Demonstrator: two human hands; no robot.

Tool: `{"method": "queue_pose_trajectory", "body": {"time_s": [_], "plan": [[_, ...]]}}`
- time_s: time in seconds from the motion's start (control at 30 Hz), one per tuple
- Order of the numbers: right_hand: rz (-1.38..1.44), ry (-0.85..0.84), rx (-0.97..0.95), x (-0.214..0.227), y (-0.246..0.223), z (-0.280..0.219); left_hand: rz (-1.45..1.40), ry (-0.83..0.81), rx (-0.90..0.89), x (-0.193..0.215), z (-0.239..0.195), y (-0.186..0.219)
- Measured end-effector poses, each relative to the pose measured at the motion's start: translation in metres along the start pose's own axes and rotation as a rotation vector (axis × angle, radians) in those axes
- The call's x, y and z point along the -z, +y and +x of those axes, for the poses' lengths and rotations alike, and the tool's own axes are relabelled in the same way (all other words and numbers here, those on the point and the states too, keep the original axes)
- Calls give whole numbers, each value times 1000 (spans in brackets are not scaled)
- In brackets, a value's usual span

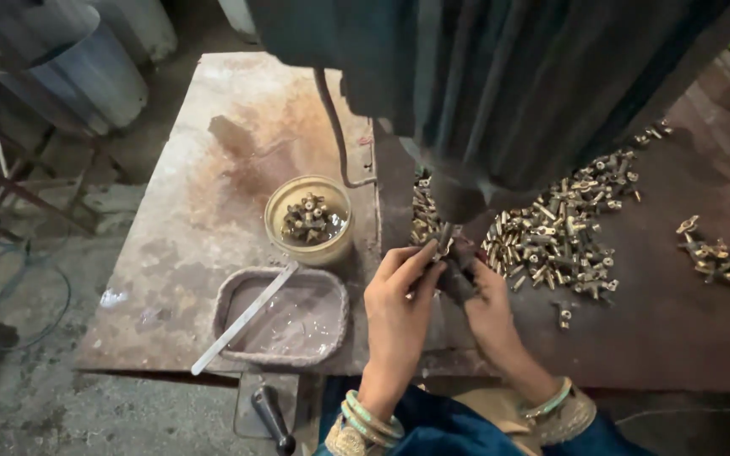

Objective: The person sits at a bench drill press and works through a pile of small brass fittings one at a time, holding each fitting in a jig under the spinning drill bit, then dipping the worked part into a bowl of liquid and placing it on a growing pile of finished parts.

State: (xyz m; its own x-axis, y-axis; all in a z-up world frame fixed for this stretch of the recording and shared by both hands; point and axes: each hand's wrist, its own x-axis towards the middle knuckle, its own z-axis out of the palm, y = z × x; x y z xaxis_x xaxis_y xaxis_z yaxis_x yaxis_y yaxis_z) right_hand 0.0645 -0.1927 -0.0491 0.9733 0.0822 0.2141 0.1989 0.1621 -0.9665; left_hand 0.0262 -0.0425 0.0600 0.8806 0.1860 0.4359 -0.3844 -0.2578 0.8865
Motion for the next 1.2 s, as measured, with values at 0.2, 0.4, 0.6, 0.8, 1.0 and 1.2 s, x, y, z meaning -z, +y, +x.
{"method": "queue_pose_trajectory", "body": {"time_s": [0.2, 0.4, 0.6, 0.8, 1.0, 1.2], "plan": [[-156, -53, 34, 63, 78, 15, -184, 164, 280, 16, -5, -7], [-430, 242, 149, -9, 73, -38, -424, -314, 408, -158, -156, -192], [-52, -77, 3, -12, -21, -15, 369, -467, -160, -204, -83, -87], [117, -368, -151, 30, 3, 33, -137, -496, 273, -143, -137, -136], [64, -677, -234, 41, -34, 69, -615, -559, 1021, -30, -148, -176], [-1, -657, -218, 46, -36, 78, -78, -151, -6, 0, -85, -50]]}}
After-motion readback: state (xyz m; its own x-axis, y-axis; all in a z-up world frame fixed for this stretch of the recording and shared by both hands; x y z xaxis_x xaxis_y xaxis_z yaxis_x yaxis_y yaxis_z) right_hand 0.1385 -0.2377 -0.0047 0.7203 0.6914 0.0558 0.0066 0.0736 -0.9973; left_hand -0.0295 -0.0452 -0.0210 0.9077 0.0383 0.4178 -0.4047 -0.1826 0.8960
